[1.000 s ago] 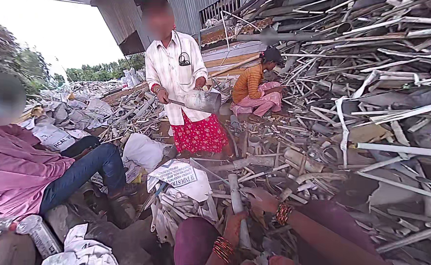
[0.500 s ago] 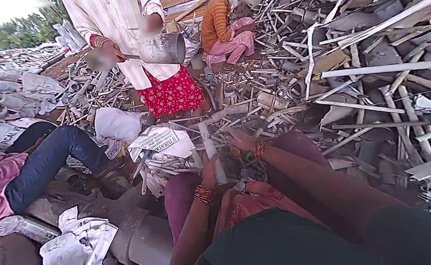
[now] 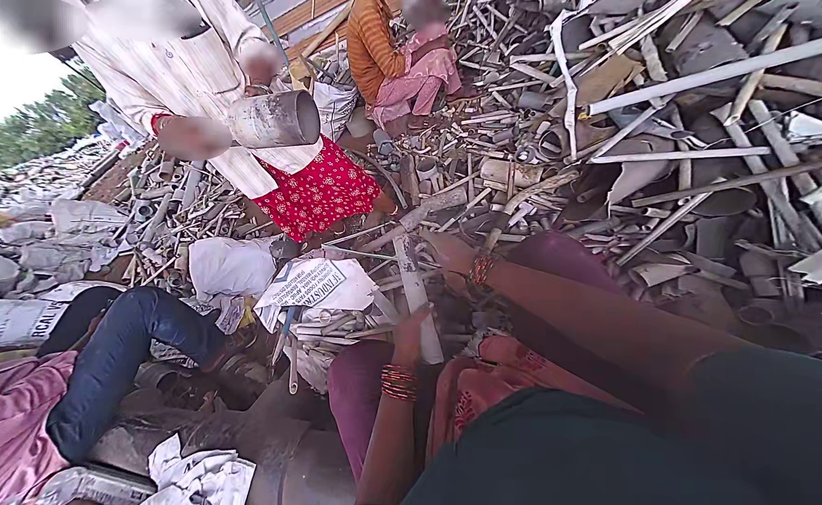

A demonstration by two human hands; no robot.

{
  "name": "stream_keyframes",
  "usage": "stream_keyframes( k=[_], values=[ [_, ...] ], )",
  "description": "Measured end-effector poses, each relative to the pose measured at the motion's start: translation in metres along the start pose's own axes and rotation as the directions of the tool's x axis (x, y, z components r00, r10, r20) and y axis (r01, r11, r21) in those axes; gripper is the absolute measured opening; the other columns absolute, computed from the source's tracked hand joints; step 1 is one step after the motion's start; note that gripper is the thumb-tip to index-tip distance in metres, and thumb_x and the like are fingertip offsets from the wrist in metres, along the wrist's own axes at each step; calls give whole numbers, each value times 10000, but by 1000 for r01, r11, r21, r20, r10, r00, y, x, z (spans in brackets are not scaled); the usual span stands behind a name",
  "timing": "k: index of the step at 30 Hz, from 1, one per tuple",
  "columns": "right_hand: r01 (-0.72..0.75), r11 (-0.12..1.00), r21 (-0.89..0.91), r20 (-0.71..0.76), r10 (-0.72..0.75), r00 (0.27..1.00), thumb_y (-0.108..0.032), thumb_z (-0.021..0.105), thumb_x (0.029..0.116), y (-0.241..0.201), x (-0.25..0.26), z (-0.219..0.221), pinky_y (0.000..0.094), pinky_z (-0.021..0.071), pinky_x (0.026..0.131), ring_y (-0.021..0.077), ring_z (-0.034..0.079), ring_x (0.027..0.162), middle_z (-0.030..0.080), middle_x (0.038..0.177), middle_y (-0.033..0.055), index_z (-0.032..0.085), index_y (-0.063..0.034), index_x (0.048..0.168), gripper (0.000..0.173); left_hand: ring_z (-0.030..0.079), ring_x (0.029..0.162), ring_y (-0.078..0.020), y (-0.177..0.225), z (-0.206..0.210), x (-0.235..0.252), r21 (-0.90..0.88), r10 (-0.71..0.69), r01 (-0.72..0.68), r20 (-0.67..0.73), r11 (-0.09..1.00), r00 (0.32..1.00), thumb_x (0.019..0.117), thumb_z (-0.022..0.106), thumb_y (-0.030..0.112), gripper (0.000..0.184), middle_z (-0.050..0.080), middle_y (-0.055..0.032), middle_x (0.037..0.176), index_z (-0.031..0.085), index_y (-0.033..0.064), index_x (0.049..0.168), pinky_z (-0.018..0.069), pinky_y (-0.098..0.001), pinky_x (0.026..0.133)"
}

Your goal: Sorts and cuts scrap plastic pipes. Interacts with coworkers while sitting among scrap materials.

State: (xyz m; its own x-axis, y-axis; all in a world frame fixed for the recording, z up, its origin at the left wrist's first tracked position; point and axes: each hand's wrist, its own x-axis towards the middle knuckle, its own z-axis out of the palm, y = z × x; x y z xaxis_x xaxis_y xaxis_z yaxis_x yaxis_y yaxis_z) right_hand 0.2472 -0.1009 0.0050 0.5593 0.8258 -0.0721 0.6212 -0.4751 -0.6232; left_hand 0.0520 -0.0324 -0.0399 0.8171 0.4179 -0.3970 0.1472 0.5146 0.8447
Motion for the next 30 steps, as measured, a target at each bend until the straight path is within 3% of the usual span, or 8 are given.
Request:
stream_keyframes(
  k=[5,13,17,21,23,25,28,30],
  values=[
    [37,999,-20,113,-34,993,-208,365,1132,-6,-10,1,603,437,1070,475,593,1250,608,1316,317,473,-1,1488,426,618,556,-127,-4,1,-5,-29,2,-1,14,1000,1000,992,482,19,531,582,-59,768,252,31,1470,567,-263,533],
    [244,943,-226,396,-140,907,-189,408,1118,-11,-17,22,605,446,1063,461,593,1260,631,1306,286,547,-61,1448,381,614,598,-152,-8,-7,4,11,9,-8,-69,1000,998,906,594,-32,638,607,-119,881,288,6,1465,561,-293,560],
    [144,935,-325,317,-36,948,-224,440,1108,-14,-14,7,624,485,999,460,620,1218,639,1298,271,534,-106,1468,390,637,694,-196,-17,-8,12,233,77,-51,-104,971,992,850,689,28,727,608,-184,1016,310,-9,1470,577,-345,635],
    [-137,926,-352,129,193,973,-171,432,1098,-5,-1,-11,623,496,982,483,618,1214,605,1333,306,452,-38,1508,431,596,1219,-384,-9,-4,8,703,137,-54,-62,709,989,826,791,134,853,557,-312,1355,337,-39,1528,475,-528,1047],
    [-203,905,-375,144,272,951,-119,532,1030,-1,-4,-8,634,496,970,494,612,1210,606,1305,332,549,86,1348,379,560,1287,-407,-1,1,2,848,143,-37,-46,528,989,846,789,178,834,527,-294,1417,359,3,1539,454,-559,1080],
    [-248,892,-379,171,331,928,-155,562,1027,-3,-17,-6,625,466,1027,480,582,1266,591,1343,332,558,124,1325,408,577,1271,-410,0,13,-1,893,118,19,-80,451,990,865,773,248,812,544,-270,1413,377,62,1549,470,-587,1052],
    [-192,925,-327,181,260,948,-233,434,1108,-13,-20,-9,615,439,1074,461,565,1312,589,1382,305,507,27,1440,429,615,1209,-416,3,14,4,825,162,26,-141,564,977,876,769,248,747,608,-286,1312,422,13,1495,478,-591,1027],
    [-132,961,-241,117,164,980,-262,411,1122,2,-4,11,643,459,1025,489,610,1235,637,1285,321,536,1,1416,413,603,1223,-425,3,-1,5,733,156,48,-208,678,966,885,772,225,751,596,-306,1315,401,-32,1485,470,-581,1045]
  ],
)
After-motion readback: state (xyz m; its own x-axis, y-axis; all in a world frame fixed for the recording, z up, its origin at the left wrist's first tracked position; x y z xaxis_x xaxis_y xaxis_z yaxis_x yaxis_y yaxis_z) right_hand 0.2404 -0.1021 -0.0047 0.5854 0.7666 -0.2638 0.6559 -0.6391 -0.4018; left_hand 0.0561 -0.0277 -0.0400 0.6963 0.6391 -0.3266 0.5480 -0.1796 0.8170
